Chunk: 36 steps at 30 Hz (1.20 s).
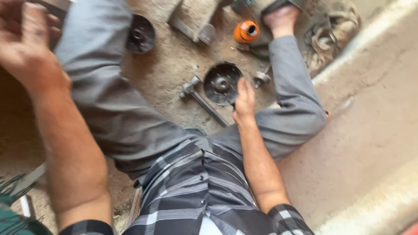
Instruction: The person sits on the floor and uses a hammer and punch to tap pins into a circular metal housing, then cleans a motor armature with a rag and lubricant. The person also wipes the inside of an orange cylindrical container.
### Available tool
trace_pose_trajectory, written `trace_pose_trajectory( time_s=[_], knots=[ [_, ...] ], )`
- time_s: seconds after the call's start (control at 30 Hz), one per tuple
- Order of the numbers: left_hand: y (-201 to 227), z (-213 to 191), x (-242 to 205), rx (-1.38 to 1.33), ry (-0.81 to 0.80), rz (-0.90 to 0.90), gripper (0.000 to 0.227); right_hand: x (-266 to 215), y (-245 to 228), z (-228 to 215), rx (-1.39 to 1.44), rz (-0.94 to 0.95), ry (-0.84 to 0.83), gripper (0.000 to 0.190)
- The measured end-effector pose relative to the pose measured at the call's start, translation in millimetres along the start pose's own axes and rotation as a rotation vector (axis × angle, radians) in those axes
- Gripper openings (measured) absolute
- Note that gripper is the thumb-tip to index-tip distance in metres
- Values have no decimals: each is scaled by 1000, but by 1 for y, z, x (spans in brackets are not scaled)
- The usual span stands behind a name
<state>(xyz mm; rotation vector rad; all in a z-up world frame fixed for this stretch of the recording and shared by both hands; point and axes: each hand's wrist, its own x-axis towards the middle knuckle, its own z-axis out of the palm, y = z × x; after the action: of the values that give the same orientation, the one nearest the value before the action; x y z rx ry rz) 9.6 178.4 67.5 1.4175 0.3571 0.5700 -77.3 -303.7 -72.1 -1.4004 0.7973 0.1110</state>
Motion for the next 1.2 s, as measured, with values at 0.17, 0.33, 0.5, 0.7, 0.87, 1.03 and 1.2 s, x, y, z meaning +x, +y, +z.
trace_pose_trajectory(
  time_s=[0.17, 0.33, 0.5, 0.7, 0.87, 1.03, 1.2],
  knots=[
    [-59, 84, -105, -157, -218, -502, 9, -10, -25, 25, 111, -33, -209, 60],
    [-186, 85, -113, -106, 278, -976, 22, -5, -24, 33, 87, 8, -241, 61],
    [-255, 77, -123, 150, 450, -1039, 39, 15, 11, 40, -183, 296, -261, 61],
    [-272, 75, -122, 157, 510, -1142, 77, 27, 53, 40, -598, 75, -318, 47],
    [-296, 66, -99, 57, 391, -1075, 61, 28, 42, 39, -488, 214, -295, 41],
    [-295, 70, -103, 38, 451, -1094, 63, 18, 22, 45, -392, 200, -303, 35],
    [-227, 100, -117, -44, 260, -1000, 51, 18, -5, 43, -141, -34, -369, 32]
  ],
)
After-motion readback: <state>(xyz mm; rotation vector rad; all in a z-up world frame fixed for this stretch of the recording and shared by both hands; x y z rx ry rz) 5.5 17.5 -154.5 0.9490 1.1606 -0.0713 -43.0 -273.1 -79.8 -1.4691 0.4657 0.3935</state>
